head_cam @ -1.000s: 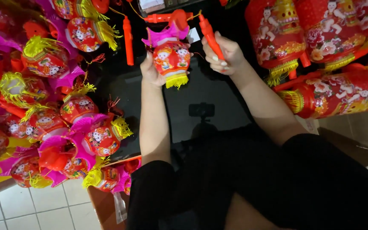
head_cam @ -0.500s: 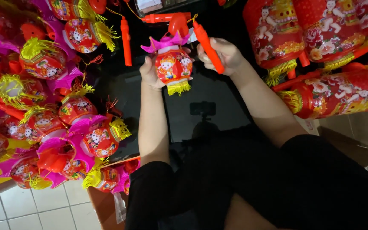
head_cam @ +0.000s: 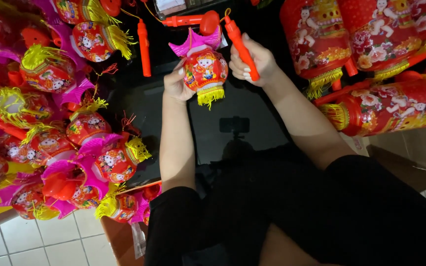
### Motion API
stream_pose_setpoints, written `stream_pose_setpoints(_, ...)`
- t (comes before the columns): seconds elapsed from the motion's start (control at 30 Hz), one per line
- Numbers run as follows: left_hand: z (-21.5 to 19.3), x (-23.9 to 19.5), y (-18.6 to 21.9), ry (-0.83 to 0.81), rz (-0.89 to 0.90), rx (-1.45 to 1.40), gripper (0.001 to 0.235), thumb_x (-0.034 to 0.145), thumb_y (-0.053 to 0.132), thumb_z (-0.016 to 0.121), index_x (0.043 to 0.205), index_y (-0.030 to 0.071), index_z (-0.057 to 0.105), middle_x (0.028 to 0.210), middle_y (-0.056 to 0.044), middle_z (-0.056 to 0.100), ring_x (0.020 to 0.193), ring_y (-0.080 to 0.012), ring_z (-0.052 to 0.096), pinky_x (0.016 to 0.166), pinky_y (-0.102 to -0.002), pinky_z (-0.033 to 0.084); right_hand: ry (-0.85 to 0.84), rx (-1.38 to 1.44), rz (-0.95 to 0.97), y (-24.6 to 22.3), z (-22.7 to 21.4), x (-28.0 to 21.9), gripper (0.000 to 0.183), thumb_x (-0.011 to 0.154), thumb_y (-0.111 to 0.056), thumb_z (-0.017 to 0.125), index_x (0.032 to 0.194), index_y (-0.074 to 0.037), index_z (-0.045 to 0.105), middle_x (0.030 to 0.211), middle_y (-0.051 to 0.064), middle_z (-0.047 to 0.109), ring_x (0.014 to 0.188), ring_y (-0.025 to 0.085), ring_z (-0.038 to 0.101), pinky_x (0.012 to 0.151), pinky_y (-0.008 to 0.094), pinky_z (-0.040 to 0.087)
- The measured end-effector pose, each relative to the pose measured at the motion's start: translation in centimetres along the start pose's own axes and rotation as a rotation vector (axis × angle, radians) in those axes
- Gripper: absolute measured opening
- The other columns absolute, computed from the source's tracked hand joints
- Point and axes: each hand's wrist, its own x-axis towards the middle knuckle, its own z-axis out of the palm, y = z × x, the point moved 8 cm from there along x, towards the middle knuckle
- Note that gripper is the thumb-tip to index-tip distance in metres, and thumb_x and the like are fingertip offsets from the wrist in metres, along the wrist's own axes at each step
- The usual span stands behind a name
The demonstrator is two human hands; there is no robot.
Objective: Assembling small decorative lanterns by attaching red plastic handles to the lantern bodies.
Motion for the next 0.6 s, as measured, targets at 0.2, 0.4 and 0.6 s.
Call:
stream_pose_setpoints(0.2,-1.3,-0.5,-0.2,0.048,0.002,-0.034,0.074,0.084,0.017,0.084,0.146,-0.003,0.048,0.136,-0.021,0.064,0.131,-0.035,0.061,0.11,-0.048,0.055,0.001,0.066,0.003,0.2,-0.6,-0.1,0.036,0.109,-0.034,0.044,0.102,-0.007,0.066,0.058,0.0,0.049,0.045,0.01,0.043,0.041,0.022,0.031)
stream_pose_setpoints(0.4,0.1,0.0,-0.1,0.011,-0.02,-0.022,0.076,0.087,0.018,0.084,0.149,-0.003,0.044,0.139,-0.02,0.062,0.133,-0.0322,0.06,0.112,-0.046,0.054,0.041,0.097,0.009,0.6,-1.6,0.1,0.041,0.109,-0.042,0.038,0.1,-0.009,0.061,0.057,0.0,0.045,0.044,0.011,0.041,0.039,0.024,0.033)
stream_pose_setpoints(0.6,-0.9,-0.1,-0.2,0.07,0.008,-0.083,0.066,0.089,0.013,0.083,0.144,0.0,0.049,0.134,-0.019,0.067,0.129,-0.031,0.065,0.107,-0.044,0.058,0.046,0.1,0.057,0.9,-1.3,0.1,0.05,0.107,-0.05,0.035,0.095,-0.009,0.061,0.053,0.002,0.045,0.039,0.014,0.042,0.038,0.026,0.032)
